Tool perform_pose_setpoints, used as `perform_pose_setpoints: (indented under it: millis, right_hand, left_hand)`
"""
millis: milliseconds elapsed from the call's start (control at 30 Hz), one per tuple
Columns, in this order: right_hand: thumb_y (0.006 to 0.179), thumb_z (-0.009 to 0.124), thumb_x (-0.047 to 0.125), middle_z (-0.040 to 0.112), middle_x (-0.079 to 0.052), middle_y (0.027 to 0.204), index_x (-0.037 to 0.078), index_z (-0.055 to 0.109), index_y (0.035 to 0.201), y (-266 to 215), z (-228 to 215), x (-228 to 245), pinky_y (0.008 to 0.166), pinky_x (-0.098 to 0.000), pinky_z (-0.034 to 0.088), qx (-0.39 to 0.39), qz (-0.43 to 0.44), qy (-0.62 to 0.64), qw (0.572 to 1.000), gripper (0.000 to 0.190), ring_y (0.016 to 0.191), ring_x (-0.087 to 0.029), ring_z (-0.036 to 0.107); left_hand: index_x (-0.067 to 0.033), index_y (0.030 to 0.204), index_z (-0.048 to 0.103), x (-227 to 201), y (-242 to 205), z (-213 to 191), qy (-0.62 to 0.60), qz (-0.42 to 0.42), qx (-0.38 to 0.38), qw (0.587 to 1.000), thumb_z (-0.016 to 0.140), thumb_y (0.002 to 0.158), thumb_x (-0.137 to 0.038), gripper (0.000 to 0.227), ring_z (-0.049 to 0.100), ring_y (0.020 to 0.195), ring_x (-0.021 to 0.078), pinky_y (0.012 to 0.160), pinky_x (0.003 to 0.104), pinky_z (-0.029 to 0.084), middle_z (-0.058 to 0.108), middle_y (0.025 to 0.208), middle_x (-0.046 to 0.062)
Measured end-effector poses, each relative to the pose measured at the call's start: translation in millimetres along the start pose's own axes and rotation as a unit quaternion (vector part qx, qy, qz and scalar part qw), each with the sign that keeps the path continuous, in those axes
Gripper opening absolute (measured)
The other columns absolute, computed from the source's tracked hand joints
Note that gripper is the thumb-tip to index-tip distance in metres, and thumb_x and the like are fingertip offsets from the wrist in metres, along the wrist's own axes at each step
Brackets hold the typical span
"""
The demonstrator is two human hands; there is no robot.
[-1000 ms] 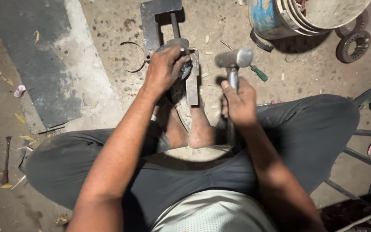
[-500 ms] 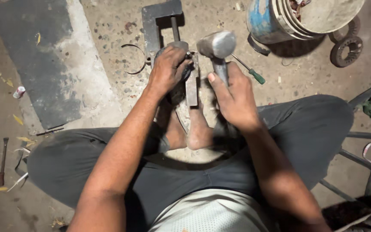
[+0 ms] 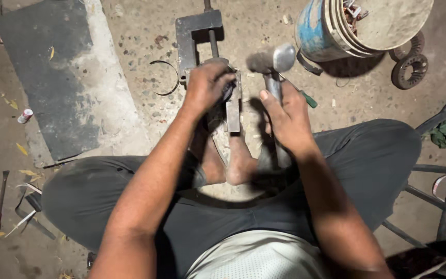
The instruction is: The person uses a hammer to repeatedly strike a circular metal component clamped in a vise, likely to separate or adjust its internal parts. The person occasionally uses a screwdriver to pry or adjust the component.
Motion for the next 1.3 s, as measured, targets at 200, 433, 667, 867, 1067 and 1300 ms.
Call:
perform_pose_setpoints:
  millis: [200,433,667,867,1067,1300]
  right_hand:
    - [0.104,0.060,0.024,0.052,0.001,0.063,0.005,0.055,0.092,-8,-3,-31,0.040,-0.0262,0.043,-0.006,0.059,0.043,0.997,0.023,0.046,-0.007,0.049]
    - [0.103,0.059,0.024,0.051,0.001,0.062,0.006,0.058,0.093,-1,-3,-66,0.039,-0.0259,0.041,-0.003,0.106,0.103,0.989,0.021,0.044,-0.008,0.047]
    - [0.102,0.061,0.020,0.053,0.001,0.061,0.005,0.058,0.095,1,-1,-53,0.038,-0.0256,0.040,-0.020,0.088,0.107,0.990,0.017,0.042,-0.008,0.046]
    - [0.108,0.058,0.017,0.053,0.001,0.069,0.004,0.057,0.106,-6,-17,-7,0.045,-0.0226,0.041,0.005,-0.045,0.078,0.996,0.014,0.052,-0.005,0.047]
    - [0.114,0.062,0.022,0.059,-0.002,0.085,0.001,0.056,0.109,18,15,8,0.062,-0.0231,0.045,0.001,-0.230,-0.156,0.960,0.023,0.072,-0.005,0.059]
    - [0.103,0.061,0.023,0.056,-0.008,0.071,0.001,0.061,0.112,7,-11,-16,0.050,-0.0355,0.043,-0.035,0.058,0.056,0.996,0.024,0.055,-0.018,0.051]
  left_hand:
    - [-0.0037,0.102,0.073,-2,2,-9,-0.018,-0.067,-0.032,0.997,0.076,0.094,-0.015,0.014,0.075,0.090,0.0340,0.077,0.041,0.058,0.076,0.097,0.016]
    - [-0.0011,0.110,0.072,1,4,-13,-0.043,-0.036,-0.048,0.997,0.082,0.089,-0.022,0.031,0.076,0.094,0.0318,0.078,0.038,0.059,0.075,0.108,0.019]
    - [-0.0046,0.101,0.077,5,-1,-4,0.016,-0.069,0.018,0.997,0.084,0.087,-0.024,0.025,0.074,0.086,0.0359,0.073,0.041,0.057,0.076,0.093,0.017]
    - [-0.0064,0.103,0.077,7,-4,-2,0.007,-0.083,0.005,0.997,0.085,0.087,-0.027,0.027,0.076,0.085,0.0329,0.071,0.040,0.058,0.076,0.096,0.015]
    - [-0.0086,0.107,0.078,-8,-4,-1,0.062,-0.003,0.017,0.998,0.079,0.089,-0.027,0.026,0.073,0.096,0.0344,0.081,0.043,0.057,0.077,0.106,0.014]
    - [-0.0076,0.105,0.075,-5,-9,1,0.014,-0.050,0.021,0.998,0.077,0.091,-0.023,0.021,0.072,0.093,0.0353,0.078,0.042,0.057,0.075,0.102,0.013]
Point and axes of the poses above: each hand's wrist, its own y-axis towards the middle knuckle, its own z-axis out of the palm, x = y × z, the point moved 5 cm from there along y, towards the middle knuckle
